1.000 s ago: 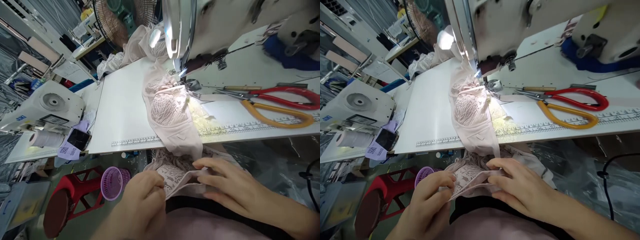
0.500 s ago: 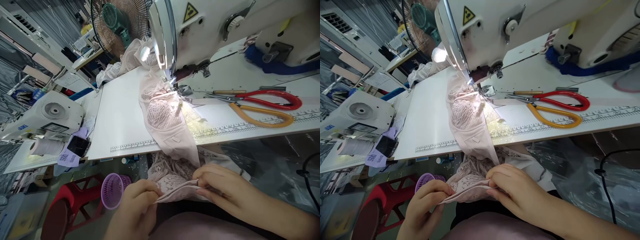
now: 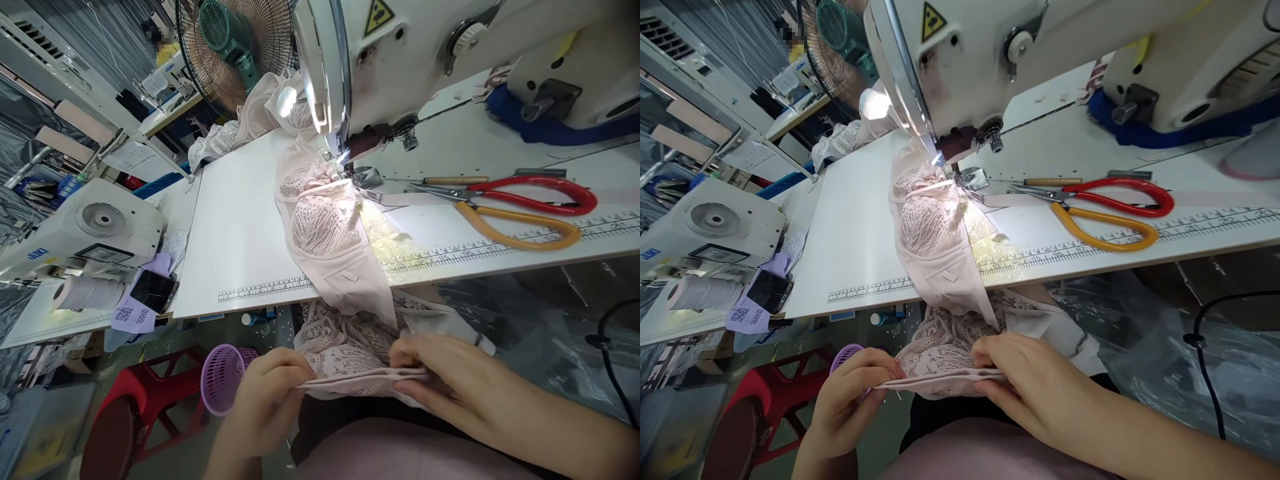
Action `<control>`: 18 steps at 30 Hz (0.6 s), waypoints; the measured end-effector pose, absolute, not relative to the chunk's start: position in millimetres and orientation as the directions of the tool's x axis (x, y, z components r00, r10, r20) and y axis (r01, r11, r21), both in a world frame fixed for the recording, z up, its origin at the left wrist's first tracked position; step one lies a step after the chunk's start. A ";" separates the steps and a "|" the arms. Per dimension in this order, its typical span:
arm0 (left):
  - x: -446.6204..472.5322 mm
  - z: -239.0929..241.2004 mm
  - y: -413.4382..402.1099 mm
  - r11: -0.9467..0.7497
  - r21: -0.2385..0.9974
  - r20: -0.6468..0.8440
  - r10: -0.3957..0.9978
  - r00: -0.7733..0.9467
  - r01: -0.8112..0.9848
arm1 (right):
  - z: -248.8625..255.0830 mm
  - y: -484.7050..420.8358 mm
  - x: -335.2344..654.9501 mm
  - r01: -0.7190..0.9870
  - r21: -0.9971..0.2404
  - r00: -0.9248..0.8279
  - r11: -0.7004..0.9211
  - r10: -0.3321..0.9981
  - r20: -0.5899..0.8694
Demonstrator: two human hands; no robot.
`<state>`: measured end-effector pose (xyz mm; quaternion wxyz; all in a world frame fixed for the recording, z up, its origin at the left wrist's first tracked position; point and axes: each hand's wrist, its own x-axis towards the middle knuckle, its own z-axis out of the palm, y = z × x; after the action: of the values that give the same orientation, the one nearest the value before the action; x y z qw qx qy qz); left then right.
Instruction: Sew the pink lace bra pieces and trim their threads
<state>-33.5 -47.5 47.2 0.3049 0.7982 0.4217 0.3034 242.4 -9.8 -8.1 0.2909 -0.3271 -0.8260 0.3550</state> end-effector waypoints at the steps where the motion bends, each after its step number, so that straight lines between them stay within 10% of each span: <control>1: -34.9 44.6 -47.5 -0.448 0.753 0.214 0.859 0.465 0.481 | -8.9 -10.6 242.3 0.339 -0.769 -0.634 0.542 0.735 0.239; 18: -21.7 19.5 -43.5 -0.457 0.847 0.392 0.882 0.260 0.272 | -45.1 -18.8 259.9 0.348 -0.769 -0.630 0.537 0.741 0.233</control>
<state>-21.7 -43.5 19.5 0.3333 0.7204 0.4007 0.4577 259.9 -18.8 -45.1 0.2791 -0.3276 -0.8310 0.3526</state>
